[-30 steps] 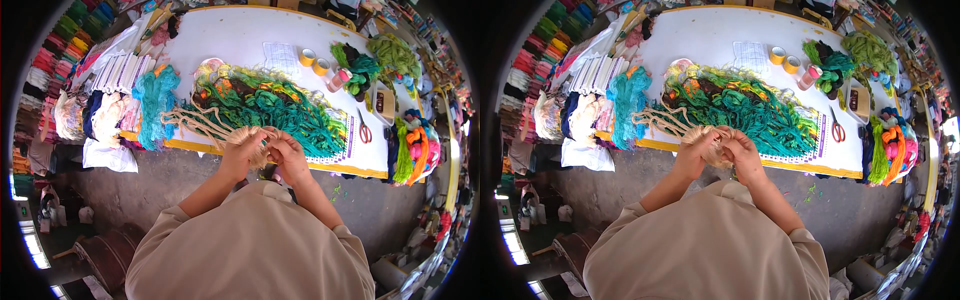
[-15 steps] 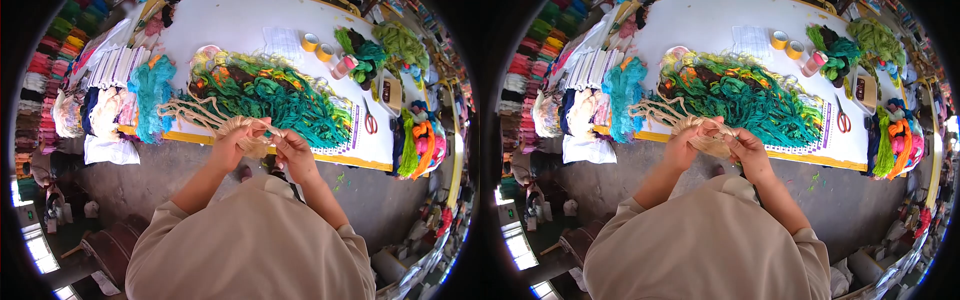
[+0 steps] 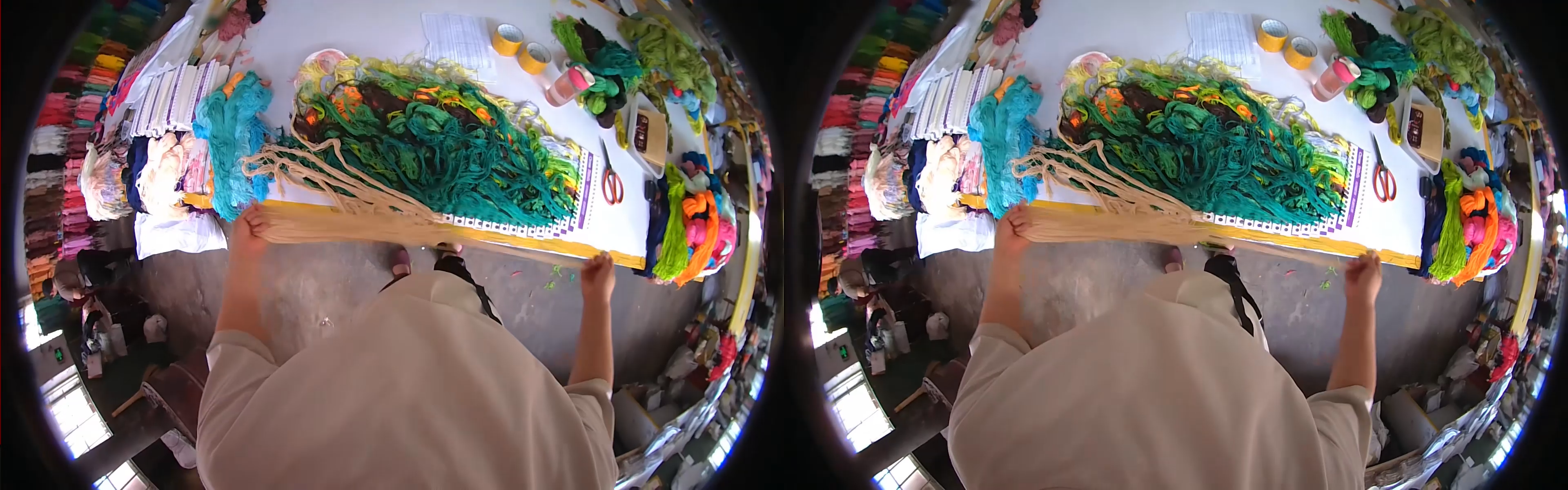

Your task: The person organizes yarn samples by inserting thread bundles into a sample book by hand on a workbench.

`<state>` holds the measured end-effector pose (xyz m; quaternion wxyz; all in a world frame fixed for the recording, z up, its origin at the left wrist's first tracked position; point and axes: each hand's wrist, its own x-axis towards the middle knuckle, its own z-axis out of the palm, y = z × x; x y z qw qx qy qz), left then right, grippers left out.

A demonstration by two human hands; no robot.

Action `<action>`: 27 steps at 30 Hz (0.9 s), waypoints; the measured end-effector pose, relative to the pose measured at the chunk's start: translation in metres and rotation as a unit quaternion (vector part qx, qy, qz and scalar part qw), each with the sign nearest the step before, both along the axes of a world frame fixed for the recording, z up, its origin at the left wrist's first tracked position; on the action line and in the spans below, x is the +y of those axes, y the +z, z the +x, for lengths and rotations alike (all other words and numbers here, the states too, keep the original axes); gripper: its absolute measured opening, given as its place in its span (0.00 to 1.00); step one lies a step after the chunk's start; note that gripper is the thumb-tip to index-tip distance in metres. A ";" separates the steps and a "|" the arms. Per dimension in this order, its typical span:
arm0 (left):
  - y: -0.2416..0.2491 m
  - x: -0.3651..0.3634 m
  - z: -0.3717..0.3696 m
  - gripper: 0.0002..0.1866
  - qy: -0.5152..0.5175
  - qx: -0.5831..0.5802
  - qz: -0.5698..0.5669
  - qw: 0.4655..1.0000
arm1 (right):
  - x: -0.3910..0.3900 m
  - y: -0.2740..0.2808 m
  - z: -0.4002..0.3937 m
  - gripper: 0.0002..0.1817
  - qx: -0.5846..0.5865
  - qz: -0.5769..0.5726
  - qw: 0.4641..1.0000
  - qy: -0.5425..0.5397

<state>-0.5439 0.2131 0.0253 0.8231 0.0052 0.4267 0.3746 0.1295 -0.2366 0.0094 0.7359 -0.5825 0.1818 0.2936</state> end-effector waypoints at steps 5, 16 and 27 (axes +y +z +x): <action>-0.009 0.041 -0.074 0.10 0.054 0.246 0.055 0.966 | -0.131 -0.006 0.114 0.06 -0.144 -0.333 0.931 0.030; -0.069 -0.090 0.174 0.17 -0.218 0.080 -0.013 0.972 | 0.012 -0.088 -0.004 0.13 -0.292 -0.430 0.707 0.480; -0.148 -0.190 0.360 0.11 -0.454 0.316 0.088 0.829 | 0.184 -0.128 -0.142 0.07 -0.394 -0.196 0.583 0.684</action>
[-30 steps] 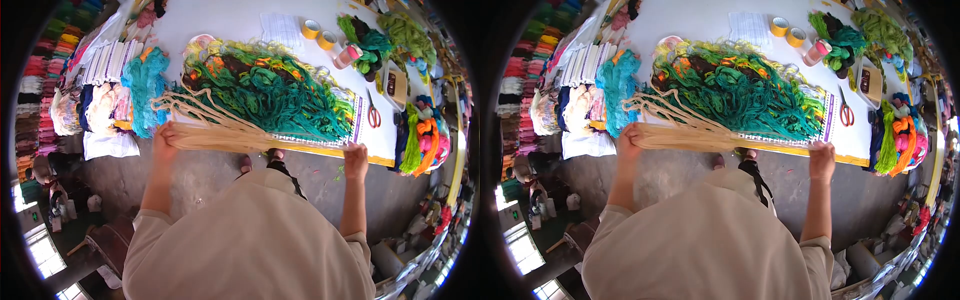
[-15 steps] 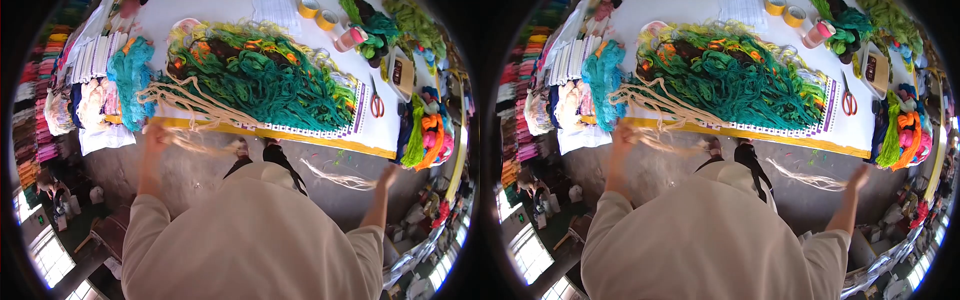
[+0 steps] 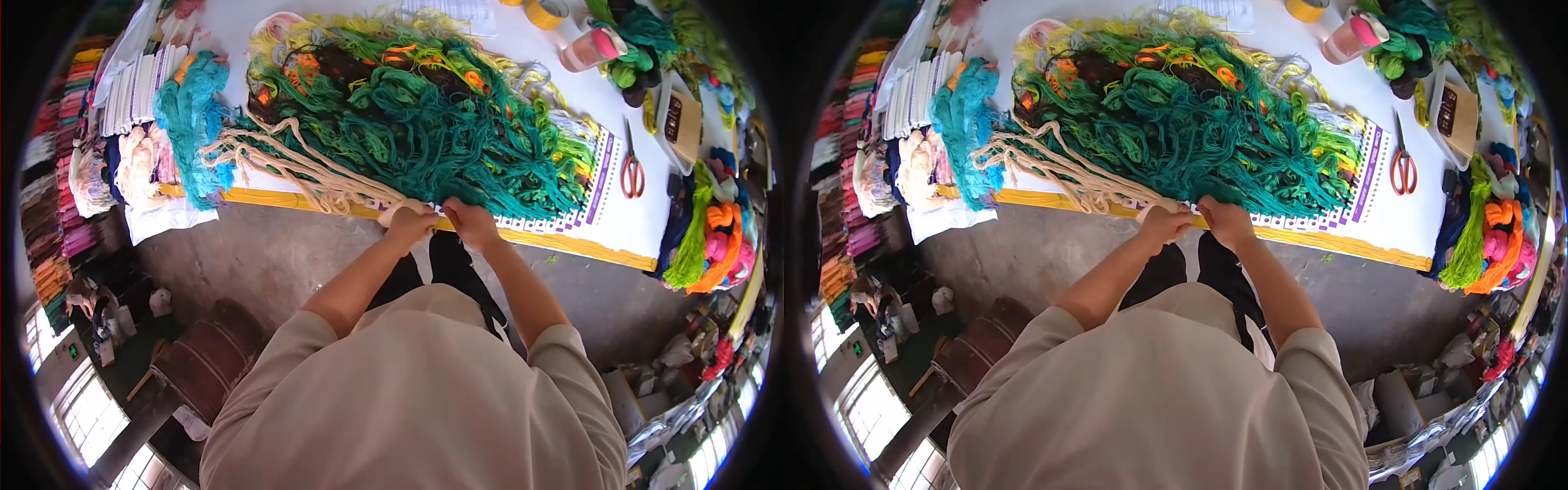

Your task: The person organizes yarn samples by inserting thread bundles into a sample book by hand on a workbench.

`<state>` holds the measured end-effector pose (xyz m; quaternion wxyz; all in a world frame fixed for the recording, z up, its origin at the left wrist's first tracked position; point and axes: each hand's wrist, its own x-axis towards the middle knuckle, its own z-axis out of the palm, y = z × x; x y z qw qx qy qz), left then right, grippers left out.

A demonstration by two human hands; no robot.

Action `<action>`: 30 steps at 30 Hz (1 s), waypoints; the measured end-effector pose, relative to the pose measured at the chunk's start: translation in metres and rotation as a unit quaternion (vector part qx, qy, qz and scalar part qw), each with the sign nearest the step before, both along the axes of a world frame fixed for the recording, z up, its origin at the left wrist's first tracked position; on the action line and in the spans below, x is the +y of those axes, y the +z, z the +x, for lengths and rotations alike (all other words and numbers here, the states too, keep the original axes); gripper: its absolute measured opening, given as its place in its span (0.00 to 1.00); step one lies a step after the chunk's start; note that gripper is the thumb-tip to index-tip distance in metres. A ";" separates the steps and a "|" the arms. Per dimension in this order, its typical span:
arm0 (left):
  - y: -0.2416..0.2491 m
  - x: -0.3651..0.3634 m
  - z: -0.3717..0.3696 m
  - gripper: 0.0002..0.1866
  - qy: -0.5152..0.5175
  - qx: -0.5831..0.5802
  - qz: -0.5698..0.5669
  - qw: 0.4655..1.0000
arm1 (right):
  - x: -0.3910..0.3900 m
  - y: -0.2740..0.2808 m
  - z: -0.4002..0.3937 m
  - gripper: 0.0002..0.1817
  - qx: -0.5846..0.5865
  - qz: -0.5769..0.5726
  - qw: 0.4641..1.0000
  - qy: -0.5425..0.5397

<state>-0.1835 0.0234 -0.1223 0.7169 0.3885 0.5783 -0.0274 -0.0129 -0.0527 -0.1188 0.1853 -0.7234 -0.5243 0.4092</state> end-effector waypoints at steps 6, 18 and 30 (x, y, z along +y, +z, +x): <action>-0.012 -0.007 0.010 0.06 0.041 0.084 -0.004 0.996 | 0.004 0.007 0.006 0.07 0.015 0.004 1.000 0.022; -0.015 0.011 -0.002 0.08 -0.257 0.085 0.344 0.899 | 0.003 -0.001 0.005 0.08 0.021 0.042 0.999 -0.013; 0.004 0.018 -0.005 0.14 -0.072 -0.025 0.296 0.952 | 0.001 0.005 0.001 0.10 0.056 0.040 0.997 -0.033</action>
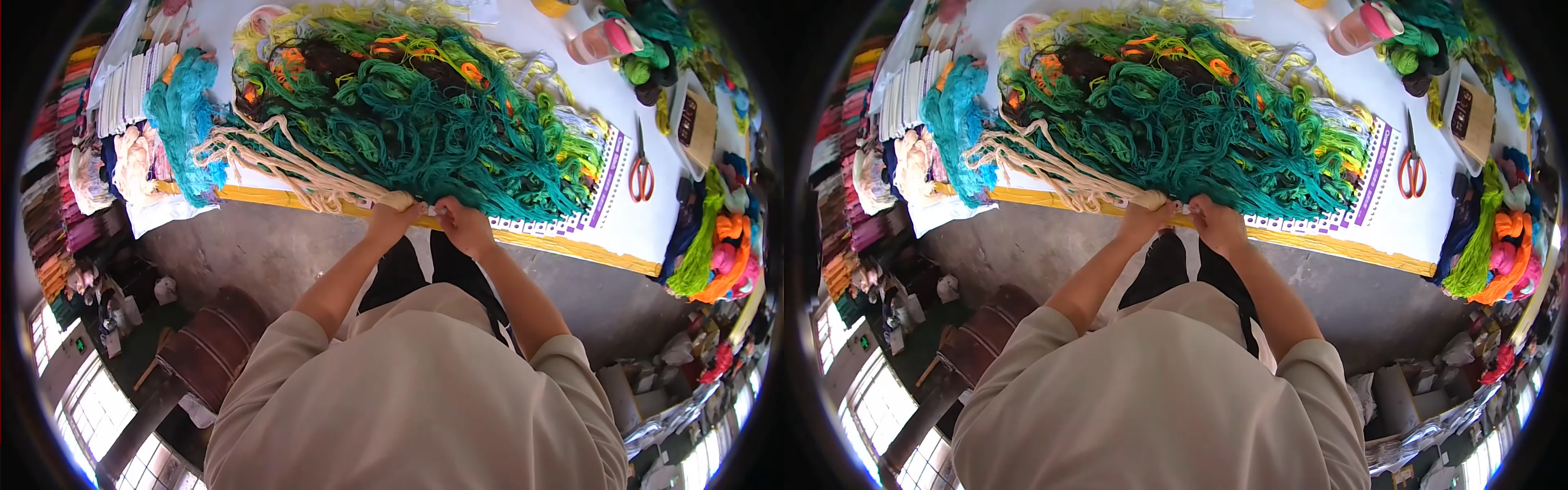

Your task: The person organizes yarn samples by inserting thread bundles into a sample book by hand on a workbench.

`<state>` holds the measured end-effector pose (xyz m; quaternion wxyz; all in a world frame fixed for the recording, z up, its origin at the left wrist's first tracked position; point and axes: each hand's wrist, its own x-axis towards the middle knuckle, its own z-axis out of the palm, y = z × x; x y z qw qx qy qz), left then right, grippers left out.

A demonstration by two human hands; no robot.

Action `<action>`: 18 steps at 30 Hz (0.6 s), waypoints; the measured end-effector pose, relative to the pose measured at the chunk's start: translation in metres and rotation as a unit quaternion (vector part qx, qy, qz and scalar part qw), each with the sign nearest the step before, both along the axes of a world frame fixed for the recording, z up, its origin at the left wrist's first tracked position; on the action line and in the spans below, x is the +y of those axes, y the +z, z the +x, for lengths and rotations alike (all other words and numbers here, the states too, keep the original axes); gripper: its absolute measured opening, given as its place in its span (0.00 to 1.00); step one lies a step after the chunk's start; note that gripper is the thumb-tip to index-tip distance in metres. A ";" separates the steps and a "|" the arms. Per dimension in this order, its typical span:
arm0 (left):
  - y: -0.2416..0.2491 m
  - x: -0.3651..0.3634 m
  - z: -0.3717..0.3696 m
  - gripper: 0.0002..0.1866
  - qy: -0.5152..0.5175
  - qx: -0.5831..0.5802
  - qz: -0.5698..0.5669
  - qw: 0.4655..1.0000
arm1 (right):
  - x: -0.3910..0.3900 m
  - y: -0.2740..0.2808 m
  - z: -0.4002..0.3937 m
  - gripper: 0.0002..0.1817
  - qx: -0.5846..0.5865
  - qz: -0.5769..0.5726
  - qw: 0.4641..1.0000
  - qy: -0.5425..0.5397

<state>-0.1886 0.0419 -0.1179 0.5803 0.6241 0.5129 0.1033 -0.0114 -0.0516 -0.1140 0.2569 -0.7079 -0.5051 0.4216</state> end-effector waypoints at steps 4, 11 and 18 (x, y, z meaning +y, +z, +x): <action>0.019 0.003 0.003 0.10 0.072 0.022 -0.132 0.988 | -0.004 0.003 0.001 0.12 0.024 -0.023 0.999 -0.005; 0.029 0.013 -0.008 0.11 0.153 -0.309 -0.552 0.759 | -0.007 0.004 0.001 0.15 0.045 -0.032 0.998 -0.013; 0.028 0.013 -0.012 0.09 0.161 -0.231 -0.452 0.846 | 0.000 0.010 -0.005 0.12 0.006 -0.064 0.998 -0.017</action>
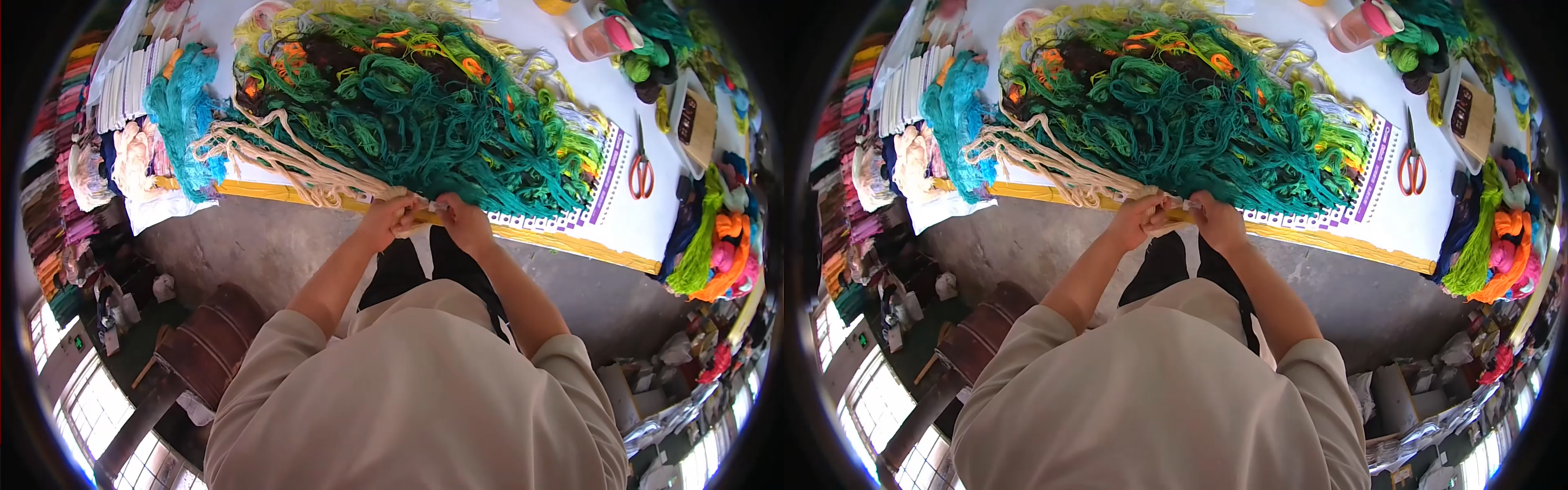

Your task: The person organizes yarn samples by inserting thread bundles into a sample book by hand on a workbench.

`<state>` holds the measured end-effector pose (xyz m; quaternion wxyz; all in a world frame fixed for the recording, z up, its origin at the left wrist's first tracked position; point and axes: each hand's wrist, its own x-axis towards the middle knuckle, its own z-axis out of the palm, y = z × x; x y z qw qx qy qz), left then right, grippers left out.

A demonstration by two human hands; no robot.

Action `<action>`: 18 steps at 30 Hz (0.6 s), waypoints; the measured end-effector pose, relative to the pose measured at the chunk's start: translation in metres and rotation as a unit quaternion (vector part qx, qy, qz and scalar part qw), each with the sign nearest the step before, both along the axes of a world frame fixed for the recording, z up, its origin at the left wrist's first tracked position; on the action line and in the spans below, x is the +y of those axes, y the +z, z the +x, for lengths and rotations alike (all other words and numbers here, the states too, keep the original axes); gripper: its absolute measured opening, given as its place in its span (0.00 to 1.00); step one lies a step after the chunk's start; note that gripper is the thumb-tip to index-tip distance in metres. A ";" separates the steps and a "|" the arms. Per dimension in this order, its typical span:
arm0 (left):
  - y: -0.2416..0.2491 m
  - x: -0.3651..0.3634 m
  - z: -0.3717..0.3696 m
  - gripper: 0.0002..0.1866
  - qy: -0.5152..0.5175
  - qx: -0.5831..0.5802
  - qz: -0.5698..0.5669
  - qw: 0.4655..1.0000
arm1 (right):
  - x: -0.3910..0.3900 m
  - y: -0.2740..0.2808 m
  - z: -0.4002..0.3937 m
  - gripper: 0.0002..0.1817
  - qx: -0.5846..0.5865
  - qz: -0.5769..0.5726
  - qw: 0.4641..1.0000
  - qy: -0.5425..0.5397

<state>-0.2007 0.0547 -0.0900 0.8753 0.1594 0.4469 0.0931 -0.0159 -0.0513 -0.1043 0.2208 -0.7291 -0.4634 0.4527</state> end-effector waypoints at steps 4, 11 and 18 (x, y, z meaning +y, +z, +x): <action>0.002 -0.003 0.001 0.08 0.044 0.084 0.032 0.995 | 0.001 -0.004 -0.005 0.10 -0.035 0.016 0.999 -0.017; -0.012 -0.009 -0.001 0.08 0.036 0.147 0.106 0.983 | -0.001 -0.011 -0.005 0.09 -0.037 0.042 0.998 -0.025; -0.017 -0.008 -0.009 0.07 0.007 0.137 0.106 0.985 | 0.000 -0.009 -0.005 0.09 -0.048 0.036 0.998 -0.018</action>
